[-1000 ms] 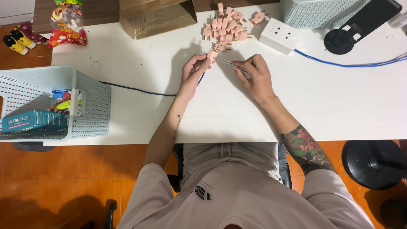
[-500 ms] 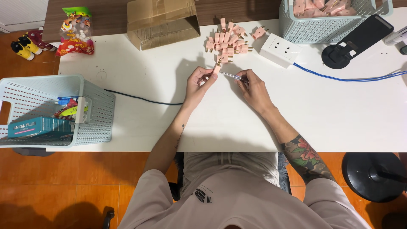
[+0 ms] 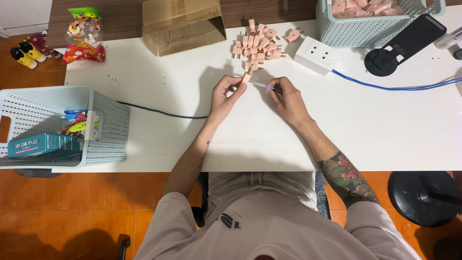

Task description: Assembling small electrical plugs by wiring them and using a screwdriver to secure the housing

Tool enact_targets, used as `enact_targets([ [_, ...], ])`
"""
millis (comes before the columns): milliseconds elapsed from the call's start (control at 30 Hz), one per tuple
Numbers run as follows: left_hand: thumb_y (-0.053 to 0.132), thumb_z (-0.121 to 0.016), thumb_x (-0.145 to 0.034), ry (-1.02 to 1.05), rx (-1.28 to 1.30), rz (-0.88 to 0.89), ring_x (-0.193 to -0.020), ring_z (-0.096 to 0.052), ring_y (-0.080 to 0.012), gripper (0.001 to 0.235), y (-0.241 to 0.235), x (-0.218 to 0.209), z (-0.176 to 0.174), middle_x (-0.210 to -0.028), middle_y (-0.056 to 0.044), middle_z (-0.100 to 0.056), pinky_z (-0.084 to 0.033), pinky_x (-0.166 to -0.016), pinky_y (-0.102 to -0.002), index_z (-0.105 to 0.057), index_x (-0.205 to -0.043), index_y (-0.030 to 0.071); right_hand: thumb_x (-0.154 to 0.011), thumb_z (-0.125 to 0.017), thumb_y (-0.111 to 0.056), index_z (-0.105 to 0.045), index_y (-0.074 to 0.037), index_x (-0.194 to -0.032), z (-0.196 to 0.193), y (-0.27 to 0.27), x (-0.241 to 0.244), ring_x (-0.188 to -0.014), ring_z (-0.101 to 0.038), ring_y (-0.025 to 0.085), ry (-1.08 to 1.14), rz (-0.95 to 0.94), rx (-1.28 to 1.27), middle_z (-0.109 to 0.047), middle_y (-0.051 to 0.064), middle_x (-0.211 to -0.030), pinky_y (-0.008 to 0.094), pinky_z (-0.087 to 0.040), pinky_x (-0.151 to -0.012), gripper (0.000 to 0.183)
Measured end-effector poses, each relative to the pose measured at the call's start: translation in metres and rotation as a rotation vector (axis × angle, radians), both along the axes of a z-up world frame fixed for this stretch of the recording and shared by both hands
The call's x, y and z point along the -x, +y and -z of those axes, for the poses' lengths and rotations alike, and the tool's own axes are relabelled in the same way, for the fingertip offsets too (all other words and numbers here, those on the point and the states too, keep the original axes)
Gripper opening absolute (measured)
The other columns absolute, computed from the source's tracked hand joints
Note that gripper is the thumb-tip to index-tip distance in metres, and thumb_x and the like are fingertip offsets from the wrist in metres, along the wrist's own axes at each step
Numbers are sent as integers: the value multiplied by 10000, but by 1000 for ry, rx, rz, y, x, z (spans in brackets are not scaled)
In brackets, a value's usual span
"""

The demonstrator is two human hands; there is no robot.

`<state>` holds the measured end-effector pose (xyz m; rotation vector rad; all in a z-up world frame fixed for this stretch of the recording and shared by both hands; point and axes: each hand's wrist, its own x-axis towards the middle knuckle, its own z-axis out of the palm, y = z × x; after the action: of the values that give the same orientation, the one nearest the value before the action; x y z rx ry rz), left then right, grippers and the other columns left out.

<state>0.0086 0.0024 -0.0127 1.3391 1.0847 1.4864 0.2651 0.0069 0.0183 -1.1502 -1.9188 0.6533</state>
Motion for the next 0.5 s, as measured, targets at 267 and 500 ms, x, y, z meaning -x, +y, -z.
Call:
enact_targets([
  [267,213,-931,-1037,-7,-14,-24,-1018,-757,-83,346,3,-1,3,-1138,-71,-873,-457,-899,-246,-761,-1302,70,-1147,-827,-219,-791,-61,-1305,-2,1,0,-854,-733,295,2,-5,-77,-737,141,-1038,398,-590,-738,226],
  [500,233,-931,-1041,-2,-16,-40,-1018,-754,-84,328,3,1,6,-1131,-73,-876,-452,-896,-248,-766,-1272,69,-1251,-651,-264,-802,-9,-1343,-6,-3,4,-855,-716,302,-66,-34,-50,-678,161,-1061,424,-587,-747,311],
])
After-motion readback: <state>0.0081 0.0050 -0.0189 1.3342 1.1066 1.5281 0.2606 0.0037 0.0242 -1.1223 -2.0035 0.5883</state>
